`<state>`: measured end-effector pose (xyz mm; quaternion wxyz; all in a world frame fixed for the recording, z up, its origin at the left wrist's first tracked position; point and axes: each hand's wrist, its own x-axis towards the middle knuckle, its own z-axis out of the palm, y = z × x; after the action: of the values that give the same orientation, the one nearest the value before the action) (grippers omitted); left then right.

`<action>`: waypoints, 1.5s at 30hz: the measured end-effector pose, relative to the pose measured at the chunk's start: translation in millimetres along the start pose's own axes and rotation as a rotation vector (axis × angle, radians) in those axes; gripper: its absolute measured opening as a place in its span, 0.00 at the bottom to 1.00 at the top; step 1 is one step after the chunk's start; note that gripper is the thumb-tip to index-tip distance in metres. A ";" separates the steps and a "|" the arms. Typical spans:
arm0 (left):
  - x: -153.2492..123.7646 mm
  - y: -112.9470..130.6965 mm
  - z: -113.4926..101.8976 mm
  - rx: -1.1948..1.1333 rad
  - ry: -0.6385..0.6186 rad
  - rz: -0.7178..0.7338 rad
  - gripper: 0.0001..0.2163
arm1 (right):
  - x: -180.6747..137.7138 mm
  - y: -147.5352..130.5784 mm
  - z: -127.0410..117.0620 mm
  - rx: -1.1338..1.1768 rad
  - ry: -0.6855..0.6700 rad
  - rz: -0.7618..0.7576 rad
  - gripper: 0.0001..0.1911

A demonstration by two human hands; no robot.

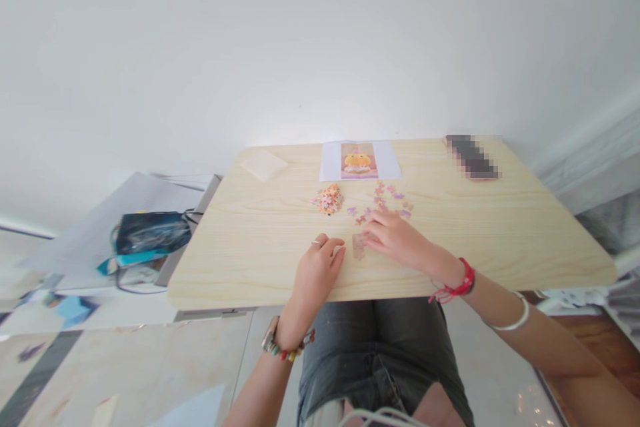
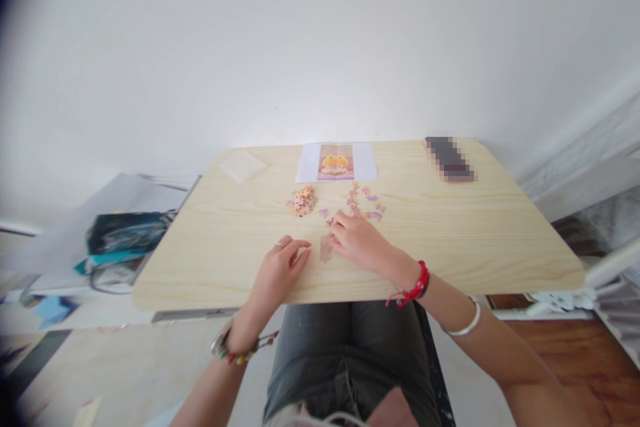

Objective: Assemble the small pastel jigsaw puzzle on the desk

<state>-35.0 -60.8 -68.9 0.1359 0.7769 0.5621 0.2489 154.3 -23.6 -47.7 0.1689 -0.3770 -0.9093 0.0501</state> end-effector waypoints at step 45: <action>-7.8 10.1 7.2 -0.005 -0.154 0.003 0.08 | -33.5 -38.9 25.6 -0.118 0.125 0.015 0.13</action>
<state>-25.0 -71.0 -71.8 0.1804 0.7942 0.5482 0.1903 141.6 -73.9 -72.2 0.2023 -0.3954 -0.8956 -0.0258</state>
